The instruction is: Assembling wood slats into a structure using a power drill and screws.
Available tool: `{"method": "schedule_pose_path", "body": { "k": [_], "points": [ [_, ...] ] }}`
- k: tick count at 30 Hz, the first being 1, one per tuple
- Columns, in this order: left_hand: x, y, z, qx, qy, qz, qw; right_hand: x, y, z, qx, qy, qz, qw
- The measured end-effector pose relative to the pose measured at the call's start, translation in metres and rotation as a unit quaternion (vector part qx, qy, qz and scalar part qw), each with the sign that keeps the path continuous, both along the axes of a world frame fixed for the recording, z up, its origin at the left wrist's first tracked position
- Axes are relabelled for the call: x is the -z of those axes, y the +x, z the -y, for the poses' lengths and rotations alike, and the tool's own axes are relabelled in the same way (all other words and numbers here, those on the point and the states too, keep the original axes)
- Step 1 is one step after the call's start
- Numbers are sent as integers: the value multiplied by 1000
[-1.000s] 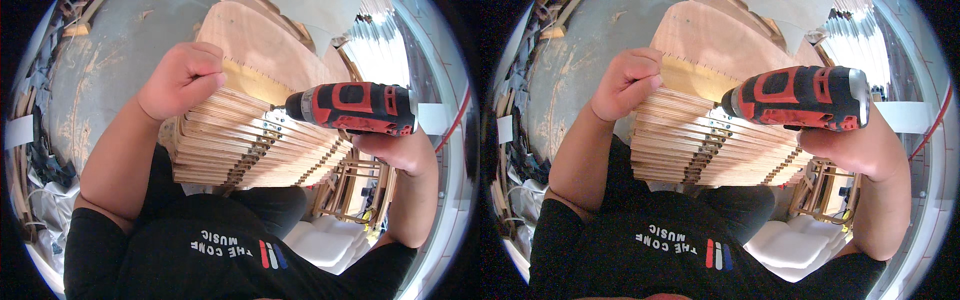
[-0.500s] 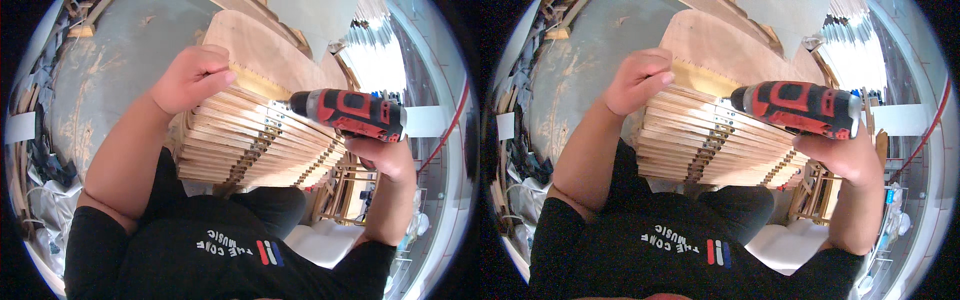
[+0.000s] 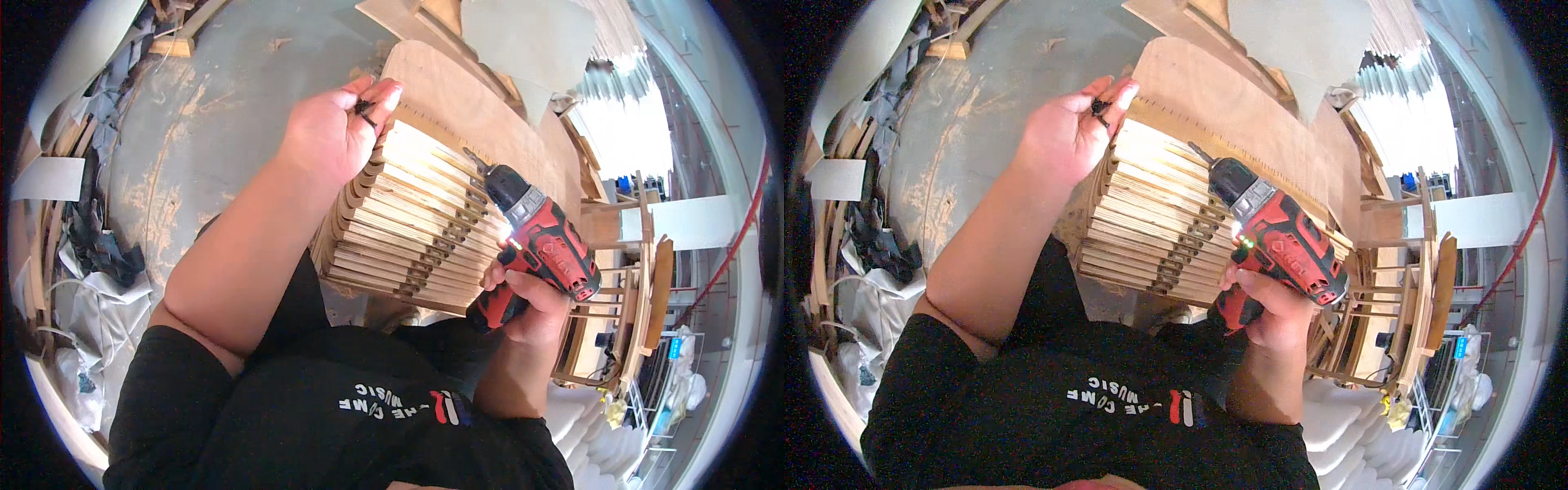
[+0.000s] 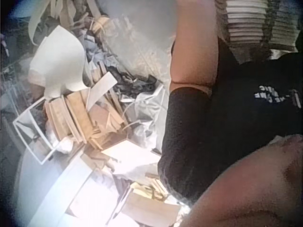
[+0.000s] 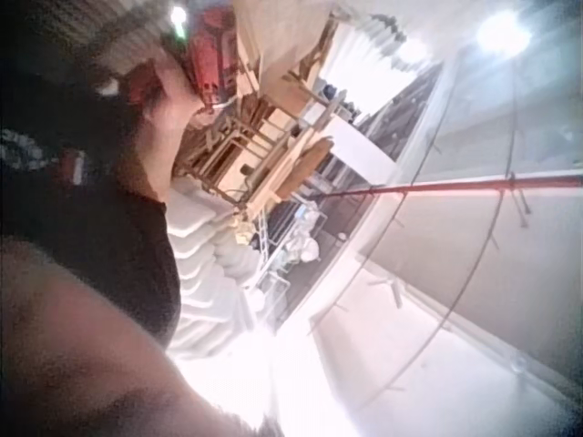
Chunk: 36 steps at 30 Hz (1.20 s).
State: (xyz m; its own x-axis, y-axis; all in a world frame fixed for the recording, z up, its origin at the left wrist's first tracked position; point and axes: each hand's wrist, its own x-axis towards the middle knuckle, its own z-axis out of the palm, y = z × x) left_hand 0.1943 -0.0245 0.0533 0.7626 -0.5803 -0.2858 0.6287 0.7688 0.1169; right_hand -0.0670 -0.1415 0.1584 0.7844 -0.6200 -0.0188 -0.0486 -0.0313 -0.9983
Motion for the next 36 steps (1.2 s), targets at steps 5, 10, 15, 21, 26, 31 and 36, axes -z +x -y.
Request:
{"method": "schedule_pose_path", "body": {
  "k": [5, 10, 15, 21, 26, 31, 36],
  "points": [
    [-11, -6, -13, 11, -89, 3, 996, 1, -1, -8, -2, 16, 4, 1000],
    [-15, -6, -19, 18, -81, 16, 996, -4, 3, -25, 8, -16, 1, 1000],
    [-11, -14, -30, 86, -116, 190, 971, -7, 6, -31, -7, -22, 13, 1000],
    [-20, -24, -39, 123, -46, 305, 943, -12, 14, -36, -28, -39, 25, 999],
    [-27, -30, -44, 160, -38, 350, 922, -12, 10, -32, -76, -54, 35, 995],
    [-24, -31, -42, 192, -58, 354, 914, -15, 8, -33, -99, -73, 12, 992],
    [-27, -40, -37, 146, 80, 419, 893, -8, 4, -28, -87, -86, 8, 992]
  ]
}}
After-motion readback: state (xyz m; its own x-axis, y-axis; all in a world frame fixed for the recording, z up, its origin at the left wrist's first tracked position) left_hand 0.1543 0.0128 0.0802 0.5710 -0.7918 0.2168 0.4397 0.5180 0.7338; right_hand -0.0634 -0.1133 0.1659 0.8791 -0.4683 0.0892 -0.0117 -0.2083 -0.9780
